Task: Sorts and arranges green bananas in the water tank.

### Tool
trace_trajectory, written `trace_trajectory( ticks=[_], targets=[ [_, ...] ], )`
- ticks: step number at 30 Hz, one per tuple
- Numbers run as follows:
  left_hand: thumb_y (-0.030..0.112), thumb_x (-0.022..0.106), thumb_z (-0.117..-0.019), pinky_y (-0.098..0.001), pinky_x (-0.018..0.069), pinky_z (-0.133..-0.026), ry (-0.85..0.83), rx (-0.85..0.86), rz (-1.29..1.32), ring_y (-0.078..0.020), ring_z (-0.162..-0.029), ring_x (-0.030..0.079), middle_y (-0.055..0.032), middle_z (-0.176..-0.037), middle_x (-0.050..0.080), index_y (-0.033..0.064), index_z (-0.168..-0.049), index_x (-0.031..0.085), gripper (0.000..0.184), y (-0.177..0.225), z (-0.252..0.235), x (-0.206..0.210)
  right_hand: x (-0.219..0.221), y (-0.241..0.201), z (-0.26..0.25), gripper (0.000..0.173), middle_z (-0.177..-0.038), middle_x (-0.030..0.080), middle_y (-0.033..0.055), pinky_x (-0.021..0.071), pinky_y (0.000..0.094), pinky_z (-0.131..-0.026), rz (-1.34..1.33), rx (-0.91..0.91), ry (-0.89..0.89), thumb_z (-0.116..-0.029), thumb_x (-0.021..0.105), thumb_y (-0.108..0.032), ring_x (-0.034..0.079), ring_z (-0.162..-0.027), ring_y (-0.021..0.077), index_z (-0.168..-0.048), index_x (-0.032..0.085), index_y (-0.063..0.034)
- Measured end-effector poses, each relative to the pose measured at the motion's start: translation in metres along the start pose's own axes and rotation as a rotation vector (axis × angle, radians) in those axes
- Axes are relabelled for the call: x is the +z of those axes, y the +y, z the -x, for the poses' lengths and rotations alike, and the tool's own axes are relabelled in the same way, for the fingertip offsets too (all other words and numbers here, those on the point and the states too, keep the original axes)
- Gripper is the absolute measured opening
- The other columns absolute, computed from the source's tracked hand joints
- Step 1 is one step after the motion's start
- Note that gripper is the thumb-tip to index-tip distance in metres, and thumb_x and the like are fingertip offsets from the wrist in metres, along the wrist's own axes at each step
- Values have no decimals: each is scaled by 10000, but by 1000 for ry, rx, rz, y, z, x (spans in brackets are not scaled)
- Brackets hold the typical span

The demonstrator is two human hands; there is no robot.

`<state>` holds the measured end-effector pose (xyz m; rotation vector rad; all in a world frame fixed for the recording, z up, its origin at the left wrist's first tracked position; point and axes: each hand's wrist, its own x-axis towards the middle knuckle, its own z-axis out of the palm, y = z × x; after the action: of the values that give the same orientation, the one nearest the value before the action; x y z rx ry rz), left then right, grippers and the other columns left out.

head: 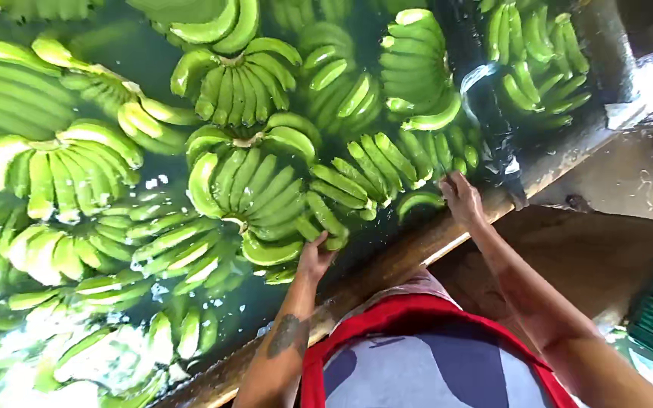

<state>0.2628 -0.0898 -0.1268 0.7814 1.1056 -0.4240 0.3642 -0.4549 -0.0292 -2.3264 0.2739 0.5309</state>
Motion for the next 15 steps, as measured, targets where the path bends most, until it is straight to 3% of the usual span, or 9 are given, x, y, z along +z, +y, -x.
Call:
trace_trajectory(
  ticks=[2,4,6,8,10,11,12,15],
  targets=[
    [232,292,-1095,-337,616,-735,-131,17,143,-249,-1024,721,-170,-1259,683,52,-1355,496,376,9,21,-6,10,16,-17,586,-1051,700,210,562,561,-766,-70,162,-115,-1003,669,-371,681,-837,346,-1514,465,-170],
    [240,209,-1070,-309,616,-771,-183,81,337,-274,-1107,712,-198,-1298,673,26,-1279,532,440,12,31,-6,51,24,-24,727,-1092,702,193,574,469,-634,-211,207,-202,-974,719,-334,668,-708,284,-1597,355,-241],
    [281,185,-1081,-451,559,-975,-127,144,394,-333,-1237,633,-212,-1360,619,19,-1297,491,457,12,32,1,91,20,-24,686,-1090,679,171,589,423,-586,-346,166,-194,-980,714,-280,654,-638,239,-1576,383,-204],
    [361,147,-1081,-575,486,-970,-12,198,265,-310,-1177,584,-154,-1312,571,76,-1344,439,486,10,24,15,120,8,-21,641,-1151,677,184,610,437,-624,-373,138,-143,-960,734,-315,682,-684,247,-1516,465,-143],
    [422,141,-1074,-609,471,-943,40,195,108,-291,-1176,553,-133,-1310,547,102,-1393,429,536,8,15,30,139,-8,-14,706,-1215,664,195,620,487,-781,-310,138,-85,-889,795,-418,713,-882,291,-1451,501,-107],
    [427,161,-1071,-609,495,-910,46,188,66,-292,-1157,574,-135,-1294,571,107,-1382,448,531,7,9,38,145,-16,-12,779,-1297,630,220,577,532,-920,-283,149,-56,-848,824,-450,679,-1067,341,-1457,496,-92],
    [410,199,-1069,-609,505,-893,47,167,54,-301,-1145,584,-144,-1286,577,103,-1375,457,503,7,2,46,151,-23,-11,843,-1348,597,243,536,556,-992,-268,164,-20,-810,852,-465,632,-1176,376,-1465,489,-79],
    [285,315,-1065,-559,546,-844,59,87,22,-314,-1064,620,-184,-1241,593,48,-1362,460,406,2,-7,66,166,-42,-19,934,-1426,523,277,537,572,-971,-237,283,36,-789,866,-481,598,-1227,418,-1500,428,-64]
  ],
)
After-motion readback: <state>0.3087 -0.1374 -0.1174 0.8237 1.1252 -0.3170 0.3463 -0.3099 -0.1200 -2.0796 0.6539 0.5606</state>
